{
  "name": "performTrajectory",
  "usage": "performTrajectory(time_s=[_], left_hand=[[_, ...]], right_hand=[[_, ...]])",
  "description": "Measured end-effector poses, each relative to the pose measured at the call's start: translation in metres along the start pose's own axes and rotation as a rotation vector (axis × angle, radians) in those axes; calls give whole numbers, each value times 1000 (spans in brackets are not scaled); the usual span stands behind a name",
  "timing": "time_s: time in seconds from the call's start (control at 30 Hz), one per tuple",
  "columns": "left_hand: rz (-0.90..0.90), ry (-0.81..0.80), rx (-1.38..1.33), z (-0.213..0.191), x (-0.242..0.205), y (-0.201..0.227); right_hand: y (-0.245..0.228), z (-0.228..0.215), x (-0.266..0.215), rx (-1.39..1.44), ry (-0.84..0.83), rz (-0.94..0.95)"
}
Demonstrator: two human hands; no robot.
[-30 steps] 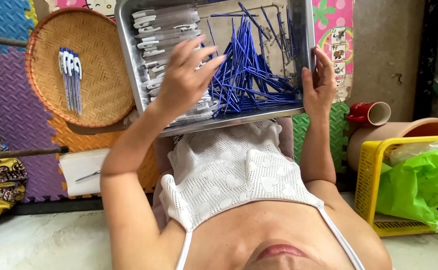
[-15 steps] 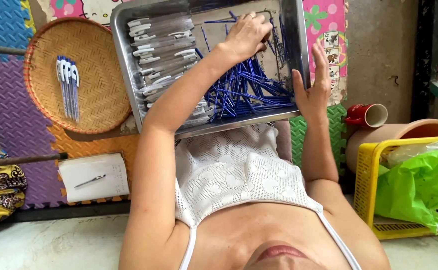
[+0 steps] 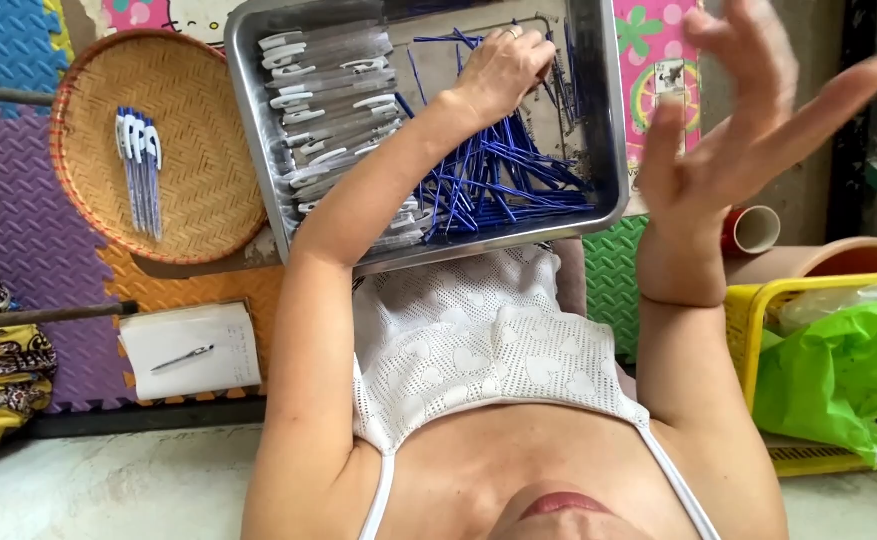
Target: Assembling ballpoint pens by inserting ink refills into pen bodies.
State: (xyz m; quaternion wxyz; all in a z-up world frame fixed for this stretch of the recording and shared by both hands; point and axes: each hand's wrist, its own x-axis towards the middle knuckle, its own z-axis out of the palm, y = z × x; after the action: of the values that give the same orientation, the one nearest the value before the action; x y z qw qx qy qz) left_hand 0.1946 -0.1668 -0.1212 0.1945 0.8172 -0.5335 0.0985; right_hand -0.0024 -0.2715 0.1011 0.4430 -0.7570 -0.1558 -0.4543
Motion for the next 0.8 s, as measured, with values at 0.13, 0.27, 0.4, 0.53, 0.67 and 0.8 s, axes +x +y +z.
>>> performTrajectory(time_s=[0.13,0.27,0.4,0.53,0.67,0.8], left_hand=[[-20,-77,29,-2,-2,5],[-5,134,-48,-28,3,5],[-187,340,-533,-33,8,-11],[-332,377,-888,-56,-1,-26],[-478,395,-1147,-75,-18,-26],[-686,338,-1351,-86,-25,-24]], right_hand=[[-5,29,-7,37,-312,-365],[29,21,-7,-57,-271,-34],[43,29,2,-285,-394,121],[78,37,-15,-550,-634,70],[122,50,-37,-720,-798,-15],[156,67,-45,-799,-852,45]])
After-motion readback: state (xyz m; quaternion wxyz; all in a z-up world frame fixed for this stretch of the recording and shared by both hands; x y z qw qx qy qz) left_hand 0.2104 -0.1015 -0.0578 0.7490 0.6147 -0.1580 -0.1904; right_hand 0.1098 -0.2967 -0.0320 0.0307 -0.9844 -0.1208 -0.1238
